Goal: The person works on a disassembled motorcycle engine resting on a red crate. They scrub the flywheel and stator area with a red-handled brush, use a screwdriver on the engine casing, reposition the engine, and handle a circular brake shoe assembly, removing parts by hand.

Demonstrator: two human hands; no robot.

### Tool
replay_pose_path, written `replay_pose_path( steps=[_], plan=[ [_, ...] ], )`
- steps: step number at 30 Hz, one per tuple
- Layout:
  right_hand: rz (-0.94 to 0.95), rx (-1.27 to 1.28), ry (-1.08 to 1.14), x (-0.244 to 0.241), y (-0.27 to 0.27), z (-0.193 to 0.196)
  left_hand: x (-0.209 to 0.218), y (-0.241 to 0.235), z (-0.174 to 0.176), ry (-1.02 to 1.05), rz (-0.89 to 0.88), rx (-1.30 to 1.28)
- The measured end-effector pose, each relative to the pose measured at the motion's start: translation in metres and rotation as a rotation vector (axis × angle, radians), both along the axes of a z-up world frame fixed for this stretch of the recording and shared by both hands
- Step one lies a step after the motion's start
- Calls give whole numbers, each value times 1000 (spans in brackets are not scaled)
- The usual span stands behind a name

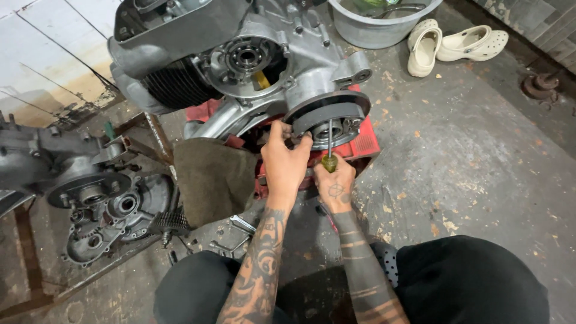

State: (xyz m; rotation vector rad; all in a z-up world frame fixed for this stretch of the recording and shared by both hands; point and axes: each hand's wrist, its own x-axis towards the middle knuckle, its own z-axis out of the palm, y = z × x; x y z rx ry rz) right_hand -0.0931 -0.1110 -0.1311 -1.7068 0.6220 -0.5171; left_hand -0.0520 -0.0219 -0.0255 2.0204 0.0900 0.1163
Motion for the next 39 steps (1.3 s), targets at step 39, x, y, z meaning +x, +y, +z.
replay_pose_path(
  steps=[39],
  plan=[
    [29, -71, 126, 3, -12, 8, -3, -10, 8, 67, 83, -31]
  ],
)
